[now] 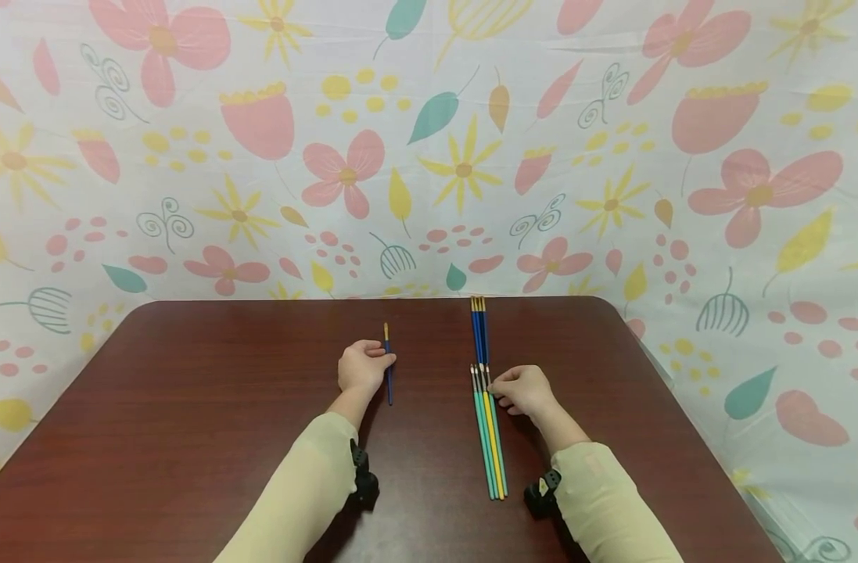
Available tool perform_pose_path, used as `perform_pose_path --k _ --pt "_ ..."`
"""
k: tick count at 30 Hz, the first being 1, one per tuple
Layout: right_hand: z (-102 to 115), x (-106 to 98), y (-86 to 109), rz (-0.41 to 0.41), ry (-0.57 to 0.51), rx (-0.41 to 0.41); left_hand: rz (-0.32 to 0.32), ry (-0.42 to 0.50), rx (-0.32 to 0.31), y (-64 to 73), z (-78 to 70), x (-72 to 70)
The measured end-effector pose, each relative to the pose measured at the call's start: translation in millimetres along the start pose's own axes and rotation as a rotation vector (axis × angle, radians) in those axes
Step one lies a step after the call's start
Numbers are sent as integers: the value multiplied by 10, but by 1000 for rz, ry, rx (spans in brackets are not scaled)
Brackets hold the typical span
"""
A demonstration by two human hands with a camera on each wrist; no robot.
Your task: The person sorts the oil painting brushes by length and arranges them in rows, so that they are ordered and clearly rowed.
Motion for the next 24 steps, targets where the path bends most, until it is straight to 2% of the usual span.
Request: perform_pose_path --k 7,13,24 --pt "-6 5 6 -16 -2 2 -48 -44 -45 -21 -23 34" --pt "-13 16 0 -16 -13 0 -63 -46 -61 -30 -21 27" --pt "8 19 35 -31 -5 5 -36 57 -61 -47 -105 2"
Point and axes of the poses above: each hand's wrist, its own y-axis away from the middle knuckle, its own x-axis out of the palm, z = x × y, the point moved 4 cm from there along -y, towards the middle knuckle, and after that the axes turned 3 degrees about x, right-handed, at the moved point
